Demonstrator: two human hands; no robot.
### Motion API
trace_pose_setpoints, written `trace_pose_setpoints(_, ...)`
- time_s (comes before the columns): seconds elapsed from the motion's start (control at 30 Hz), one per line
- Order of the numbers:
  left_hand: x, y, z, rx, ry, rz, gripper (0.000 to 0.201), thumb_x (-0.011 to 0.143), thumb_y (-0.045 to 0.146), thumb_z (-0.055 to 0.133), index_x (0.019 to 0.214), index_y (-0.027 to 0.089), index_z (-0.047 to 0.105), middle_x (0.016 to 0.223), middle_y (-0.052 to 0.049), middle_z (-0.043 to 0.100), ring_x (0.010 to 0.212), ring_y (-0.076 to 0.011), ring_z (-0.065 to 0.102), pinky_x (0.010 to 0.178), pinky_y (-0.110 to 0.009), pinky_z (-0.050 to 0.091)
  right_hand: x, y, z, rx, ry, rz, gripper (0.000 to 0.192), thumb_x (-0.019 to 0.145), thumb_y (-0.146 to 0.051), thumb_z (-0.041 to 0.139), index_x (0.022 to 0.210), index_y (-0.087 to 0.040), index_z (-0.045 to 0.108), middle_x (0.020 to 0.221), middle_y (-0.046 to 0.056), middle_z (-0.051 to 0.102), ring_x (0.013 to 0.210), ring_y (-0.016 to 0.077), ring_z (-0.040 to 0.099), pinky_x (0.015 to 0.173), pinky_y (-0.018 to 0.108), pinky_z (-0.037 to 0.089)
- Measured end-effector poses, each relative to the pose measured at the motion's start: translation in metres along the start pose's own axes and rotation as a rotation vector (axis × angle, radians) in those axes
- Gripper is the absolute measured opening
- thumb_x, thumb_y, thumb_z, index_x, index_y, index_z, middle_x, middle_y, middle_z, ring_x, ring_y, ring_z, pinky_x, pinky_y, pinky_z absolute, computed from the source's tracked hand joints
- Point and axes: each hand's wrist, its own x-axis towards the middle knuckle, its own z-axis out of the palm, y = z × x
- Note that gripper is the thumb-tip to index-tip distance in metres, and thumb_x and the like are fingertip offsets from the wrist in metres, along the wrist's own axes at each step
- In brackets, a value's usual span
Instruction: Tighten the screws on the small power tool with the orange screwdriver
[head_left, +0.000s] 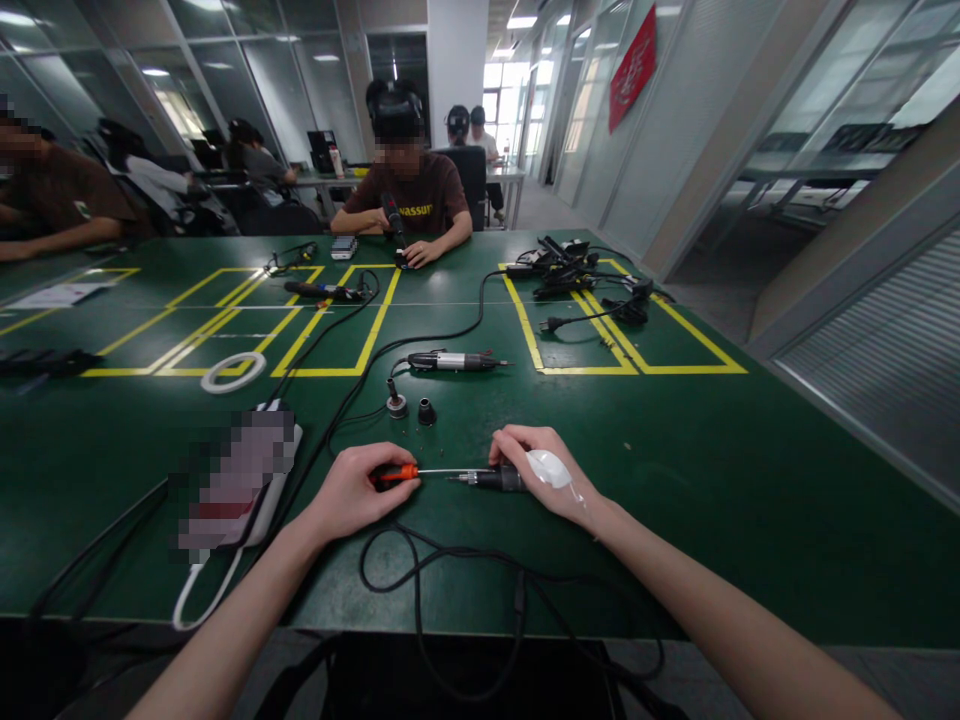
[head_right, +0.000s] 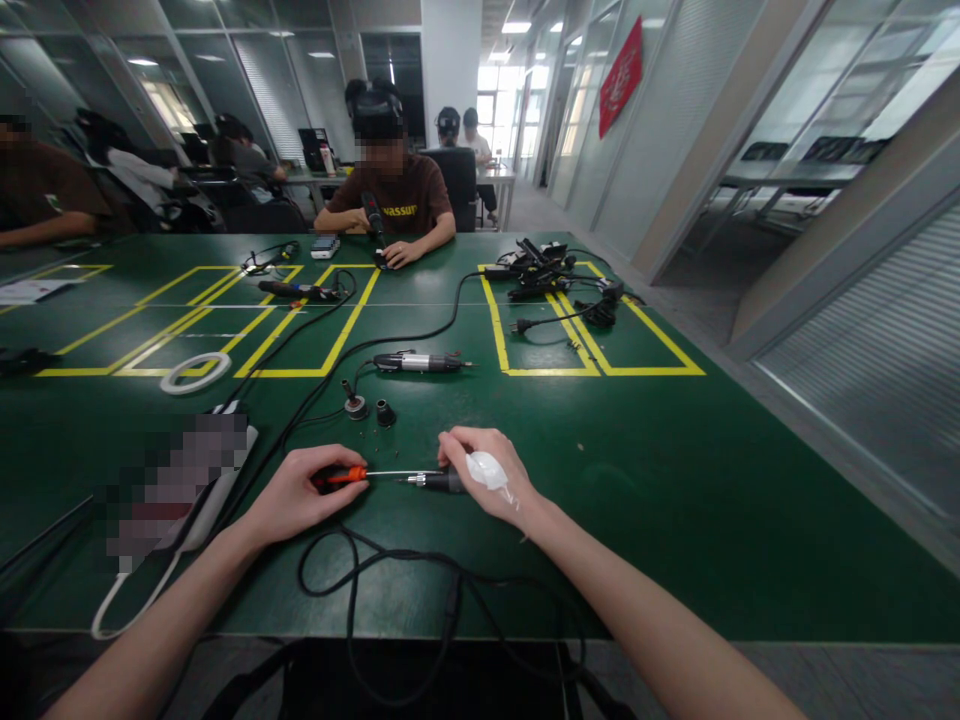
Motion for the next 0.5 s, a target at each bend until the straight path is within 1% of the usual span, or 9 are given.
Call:
trace_pose_setpoints(0.2,0.0008,0.0017,-0.0011,0.011,-0.002,0.025,0.011,0.086,0.027,0.071,0.088,0.017,0.075,0.082,-0.002,0.078,0.071,-0.0123,0.072,0.069,-0.02,0.053,0.0,-0.0004,0.0005,0.008,0.006,0.019,0.045,0.101,-0.044,0.045,0.07,-0.021,0.067,0.074,0.004,0.074,0.073,0.021,0.068,0.072,0.032,0.046)
trace_pose_setpoints(0.5,0.001,-0.0004,-0.0006,0.018,-0.013,0.011,0.011,0.087,0.028,0.071,0.089,0.018,0.076,0.082,-0.002,0.077,0.072,-0.0127,0.071,0.07,-0.021,0.053,0.0009,0.0004,0.001,-0.004,0.015,0.022,0.045,0.102,-0.042,0.047,0.068,-0.021,0.068,0.072,0.003,0.073,0.071,0.0201,0.067,0.071,0.031,0.046)
